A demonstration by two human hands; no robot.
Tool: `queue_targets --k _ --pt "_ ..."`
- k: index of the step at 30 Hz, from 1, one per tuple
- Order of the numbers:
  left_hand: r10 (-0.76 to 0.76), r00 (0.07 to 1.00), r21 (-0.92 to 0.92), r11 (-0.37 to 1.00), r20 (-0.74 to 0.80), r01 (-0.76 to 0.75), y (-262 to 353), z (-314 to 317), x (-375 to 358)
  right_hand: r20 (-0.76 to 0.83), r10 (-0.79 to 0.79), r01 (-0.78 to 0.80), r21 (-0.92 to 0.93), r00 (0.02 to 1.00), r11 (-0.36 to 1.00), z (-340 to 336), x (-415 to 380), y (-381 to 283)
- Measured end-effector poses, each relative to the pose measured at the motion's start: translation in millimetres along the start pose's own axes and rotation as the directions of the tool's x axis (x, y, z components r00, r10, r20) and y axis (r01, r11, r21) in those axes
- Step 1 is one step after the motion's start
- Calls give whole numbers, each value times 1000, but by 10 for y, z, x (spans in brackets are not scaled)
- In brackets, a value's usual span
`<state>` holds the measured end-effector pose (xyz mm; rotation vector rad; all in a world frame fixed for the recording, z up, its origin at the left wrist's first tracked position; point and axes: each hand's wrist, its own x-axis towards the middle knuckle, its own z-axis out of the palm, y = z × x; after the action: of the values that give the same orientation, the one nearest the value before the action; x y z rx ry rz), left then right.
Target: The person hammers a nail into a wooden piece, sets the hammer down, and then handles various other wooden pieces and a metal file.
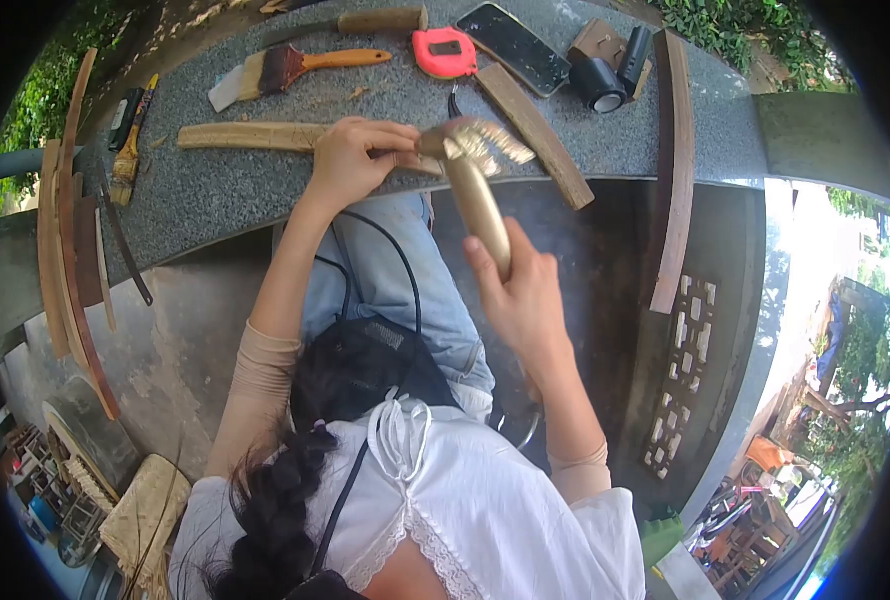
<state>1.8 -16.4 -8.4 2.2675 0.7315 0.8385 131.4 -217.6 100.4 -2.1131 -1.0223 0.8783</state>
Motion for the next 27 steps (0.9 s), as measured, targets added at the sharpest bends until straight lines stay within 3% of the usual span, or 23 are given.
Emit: queue_targets --k 3,5,9,12,16,18,19,21,27 --pt "22 999 -58 998 26 -20 -14 -1 38 -67 -45 48 48 997 998 -20 -38 -21" --pt "54 998 -59 997 16 -53 -24 0 32 -142 -84 109 178 986 978 126 -39 138" --pt "47 999 -24 999 2 -47 -32 -18 73 10 47 -47 11 999 999 94 -7 82" --pt "27 999 -71 997 46 -23 7 -29 42 -77 -30 36 78 997 996 -30 -48 69" --pt "9 997 -73 997 72 -3 58 -64 72 -77 44 -33 139 996 990 -78 -70 43" --pt "-207 973 -562 796 100 227 83 -49 103 -61 72 -64 124 995 990 -62 -73 78" --pt "-206 973 -563 795 101 227 67 -37 94 -62 74 -65 124 995 990 -54 -78 90" --pt "43 999 -107 993 31 -40 37 -35 61 -55 98 -90 131 994 987 -33 -85 108" --pt "68 996 -44 997 52 -65 0 -12 28 -56 121 -111 161 991 981 -27 -103 156"
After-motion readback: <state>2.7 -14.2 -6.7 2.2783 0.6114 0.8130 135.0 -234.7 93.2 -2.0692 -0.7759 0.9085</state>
